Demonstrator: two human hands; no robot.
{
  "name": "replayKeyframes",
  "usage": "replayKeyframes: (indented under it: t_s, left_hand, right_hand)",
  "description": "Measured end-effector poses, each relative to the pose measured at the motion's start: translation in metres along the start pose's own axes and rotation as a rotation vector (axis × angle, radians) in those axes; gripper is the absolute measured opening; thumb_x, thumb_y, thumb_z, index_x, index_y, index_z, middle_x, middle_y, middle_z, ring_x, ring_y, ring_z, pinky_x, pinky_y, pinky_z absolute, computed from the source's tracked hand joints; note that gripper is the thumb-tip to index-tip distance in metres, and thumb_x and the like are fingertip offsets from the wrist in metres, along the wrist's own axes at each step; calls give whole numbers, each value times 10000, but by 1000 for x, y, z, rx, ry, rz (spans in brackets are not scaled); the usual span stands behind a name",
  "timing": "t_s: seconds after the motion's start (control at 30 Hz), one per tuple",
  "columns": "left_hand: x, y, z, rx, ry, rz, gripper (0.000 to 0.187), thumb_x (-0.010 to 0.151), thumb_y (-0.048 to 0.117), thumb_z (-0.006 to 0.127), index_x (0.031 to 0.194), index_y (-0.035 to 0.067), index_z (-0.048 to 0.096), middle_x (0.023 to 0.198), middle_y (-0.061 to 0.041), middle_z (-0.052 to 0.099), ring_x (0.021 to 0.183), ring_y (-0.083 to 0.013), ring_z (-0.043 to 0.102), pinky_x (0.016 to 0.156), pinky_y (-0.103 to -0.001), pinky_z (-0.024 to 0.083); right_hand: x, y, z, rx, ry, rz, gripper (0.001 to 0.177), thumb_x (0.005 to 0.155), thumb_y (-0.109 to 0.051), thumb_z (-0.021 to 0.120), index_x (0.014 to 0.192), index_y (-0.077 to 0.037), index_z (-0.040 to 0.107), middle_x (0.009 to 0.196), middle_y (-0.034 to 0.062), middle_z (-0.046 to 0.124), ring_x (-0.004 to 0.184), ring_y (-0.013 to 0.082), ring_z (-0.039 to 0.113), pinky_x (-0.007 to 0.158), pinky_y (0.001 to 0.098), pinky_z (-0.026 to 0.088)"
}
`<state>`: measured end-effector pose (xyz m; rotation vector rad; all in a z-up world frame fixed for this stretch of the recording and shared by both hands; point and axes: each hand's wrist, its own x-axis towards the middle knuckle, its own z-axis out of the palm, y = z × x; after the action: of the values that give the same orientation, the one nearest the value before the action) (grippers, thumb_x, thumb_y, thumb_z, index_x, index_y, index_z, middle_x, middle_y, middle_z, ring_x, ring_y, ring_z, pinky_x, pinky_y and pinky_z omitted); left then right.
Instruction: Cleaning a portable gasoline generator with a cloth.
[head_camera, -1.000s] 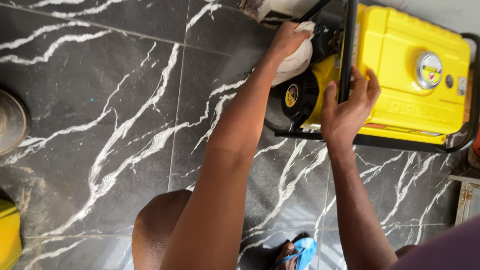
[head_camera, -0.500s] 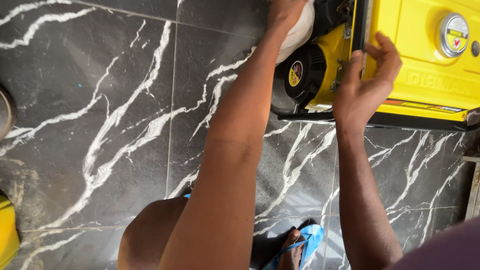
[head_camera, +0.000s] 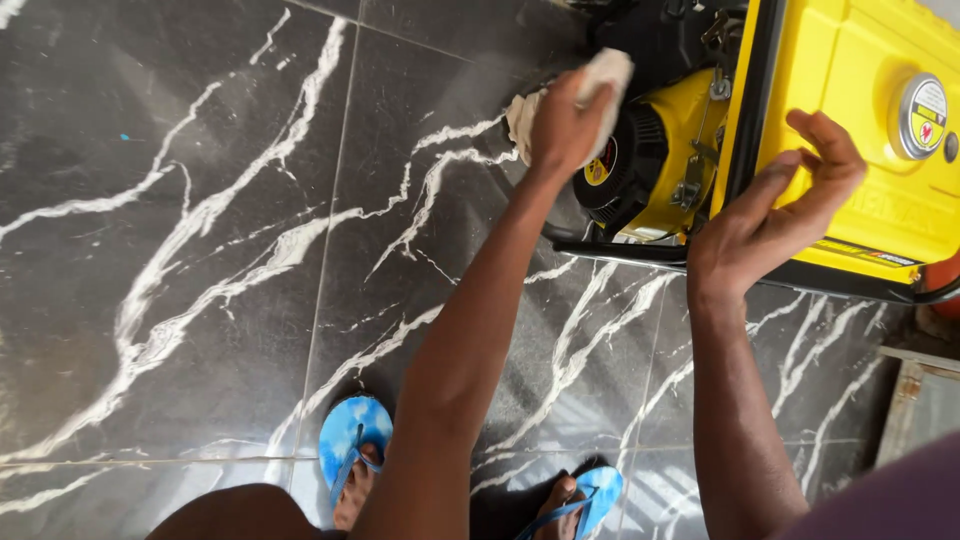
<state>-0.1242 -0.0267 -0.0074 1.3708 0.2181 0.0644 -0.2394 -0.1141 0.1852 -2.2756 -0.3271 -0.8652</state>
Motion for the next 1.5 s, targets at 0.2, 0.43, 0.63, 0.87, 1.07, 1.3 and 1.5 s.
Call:
replayKeyframes:
  t_s: [0.2, 0.43, 0.63, 0.87, 1.07, 1.3, 1.5]
  left_hand:
    - [-16, 23, 34, 299, -83, 331, 231, 896, 171, 698, 1109, 116, 771, 1031, -33, 738, 870, -165, 699, 761, -328, 566]
    - [-28, 66, 50, 969, -323, 494, 164, 719, 127, 758, 872, 109, 814, 1097, -64, 701, 1120, -247, 541, 900, -409, 473]
    - [-10, 70, 80, 1296, -374, 308, 269, 824, 298, 729, 1000, 100, 776, 1124, -86, 667, 1083, -262, 524, 856, -395, 459]
    - [-16, 56, 67, 1257, -503, 297, 160, 940, 196, 674, 1046, 152, 787, 1030, -43, 721, 1173, -285, 520, 909, -419, 460]
    - [-4, 56, 69, 1259, -486, 533, 173, 853, 245, 712, 921, 124, 814, 943, -41, 732, 1111, -273, 543, 887, -396, 454]
    - [17, 17, 76, 1280, -441, 432, 216, 941, 237, 644, 1058, 106, 770, 956, -79, 753, 1146, -312, 563, 882, -447, 478]
    - [-24, 57, 31, 1158, -528, 504, 338, 818, 143, 678, 1144, 73, 730, 1326, -105, 609, 1241, -329, 488, 903, -437, 539]
  right_hand:
    - [-15, 28, -5, 70, -6, 93, 146, 1144, 32, 467, 1285, 41, 503, 1243, 125, 587, 1179, 181, 564, 1078, 330, 455]
    - [-15, 32, -3, 171, 1, 179, 122, 1144, 30, 498, 1264, 42, 513, 1223, 109, 585, 1152, 163, 568, 1055, 308, 483]
    - [-14, 27, -2, 90, 2, 153, 132, 1142, 13, 502, 1255, 37, 566, 1188, 104, 605, 1114, 155, 577, 1084, 299, 489]
    - [-13, 21, 0, 100, 23, 184, 130, 1119, -10, 511, 1211, 44, 584, 1195, 90, 584, 1061, 139, 546, 1030, 292, 488]
    - [-9, 30, 4, 3, 104, 263, 162, 978, 16, 517, 1030, 9, 670, 1021, 81, 616, 874, 157, 533, 805, 319, 498]
    - [-4, 7, 3, 0, 34, 105, 127, 1022, 25, 511, 1044, 28, 636, 1068, 98, 585, 1006, 185, 560, 956, 338, 494]
    - [-1, 5, 3, -67, 41, 96, 155, 979, 30, 502, 987, 28, 657, 1041, 108, 576, 995, 203, 551, 942, 348, 468]
